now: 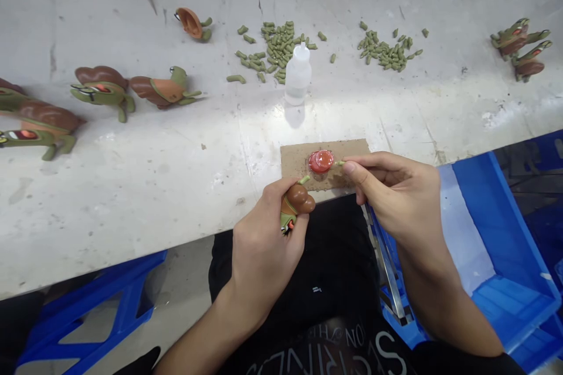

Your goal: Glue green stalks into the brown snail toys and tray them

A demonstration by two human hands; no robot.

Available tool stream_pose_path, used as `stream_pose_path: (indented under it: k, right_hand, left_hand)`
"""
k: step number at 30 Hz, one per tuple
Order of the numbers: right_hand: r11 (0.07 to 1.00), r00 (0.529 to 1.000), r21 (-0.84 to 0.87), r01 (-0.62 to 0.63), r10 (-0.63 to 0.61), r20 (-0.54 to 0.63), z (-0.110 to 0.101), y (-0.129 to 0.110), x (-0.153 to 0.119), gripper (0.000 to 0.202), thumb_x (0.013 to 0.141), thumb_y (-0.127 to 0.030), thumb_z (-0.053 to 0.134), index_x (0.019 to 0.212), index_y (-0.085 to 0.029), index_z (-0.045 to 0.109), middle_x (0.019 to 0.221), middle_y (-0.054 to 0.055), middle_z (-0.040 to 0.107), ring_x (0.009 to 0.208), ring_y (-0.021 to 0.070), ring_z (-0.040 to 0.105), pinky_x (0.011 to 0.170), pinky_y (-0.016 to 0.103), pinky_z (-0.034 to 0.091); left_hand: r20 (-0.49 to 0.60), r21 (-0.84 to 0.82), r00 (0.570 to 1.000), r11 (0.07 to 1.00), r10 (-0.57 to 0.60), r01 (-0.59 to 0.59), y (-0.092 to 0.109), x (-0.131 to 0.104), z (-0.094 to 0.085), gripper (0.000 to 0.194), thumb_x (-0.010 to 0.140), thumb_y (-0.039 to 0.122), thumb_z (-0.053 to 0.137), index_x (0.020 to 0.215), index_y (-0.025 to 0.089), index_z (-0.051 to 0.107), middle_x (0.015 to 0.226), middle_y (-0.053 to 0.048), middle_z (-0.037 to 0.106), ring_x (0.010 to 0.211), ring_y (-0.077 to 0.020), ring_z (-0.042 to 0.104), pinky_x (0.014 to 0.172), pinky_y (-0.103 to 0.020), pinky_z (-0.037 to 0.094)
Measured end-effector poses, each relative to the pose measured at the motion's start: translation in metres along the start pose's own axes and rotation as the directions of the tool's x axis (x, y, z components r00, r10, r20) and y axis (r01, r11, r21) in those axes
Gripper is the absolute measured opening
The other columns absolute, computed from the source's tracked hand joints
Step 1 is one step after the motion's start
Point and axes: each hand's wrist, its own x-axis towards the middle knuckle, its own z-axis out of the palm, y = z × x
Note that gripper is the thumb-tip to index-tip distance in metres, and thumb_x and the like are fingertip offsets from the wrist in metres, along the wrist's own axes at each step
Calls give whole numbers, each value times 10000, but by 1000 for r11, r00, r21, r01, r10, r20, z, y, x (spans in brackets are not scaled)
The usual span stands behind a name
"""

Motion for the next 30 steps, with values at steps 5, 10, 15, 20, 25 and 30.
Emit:
stream_pose_path:
  k: [5,10,15,20,25,30]
  right_hand:
    - [1000,999,-17,24,-25,-30,-11,-12,-6,127,957,-154,957,935,-278,971,606,-48,754,476,119,668,449,219,546]
    - [990,994,137,-40,25,109,-15,-20,-13,129,992,-148,938,958,-271,956,701,-19,841,546,151,784,475,212,619]
    - [962,976,245,-123,73,204,-14,-18,-18,78,1025,-194,951,988,-261,940,879,19,924,802,218,927,683,260,768]
    - [944,968,298,-144,72,239,-12,-16,-22,92,1033,-185,958,1002,-270,946,953,1,938,870,201,937,796,267,799]
    - [953,970,271,-134,71,231,-11,-15,-22,63,1024,-217,973,988,-264,949,954,10,935,812,194,913,771,280,800]
    - [962,970,242,-125,67,233,-11,-16,-23,95,1006,-180,970,974,-266,946,939,2,934,793,199,913,756,281,802]
  left_hand:
    - [45,-139,989,979,-142,147,8,4,-10,322,1025,100,803,1281,266,699,1023,46,862,905,-168,872,849,-248,700]
    - [283,-478,929,805,-237,351,12,16,-21,185,1073,216,780,1244,274,740,1041,13,801,886,-163,779,816,-262,665]
    - [445,-679,872,557,-206,478,8,23,-20,47,1112,295,831,1098,266,796,1019,-22,779,954,-183,771,883,-279,669]
    - [476,-690,860,528,-184,495,9,28,-17,94,1047,261,912,1080,271,824,1017,-10,820,962,-183,802,896,-281,696]
    - [483,-655,857,576,-177,488,9,33,-19,156,984,169,907,1069,277,835,959,15,837,897,-181,809,838,-288,700]
    - [492,-630,857,618,-151,470,8,33,-20,198,982,171,909,1136,283,855,1033,-5,885,946,-213,835,861,-328,710]
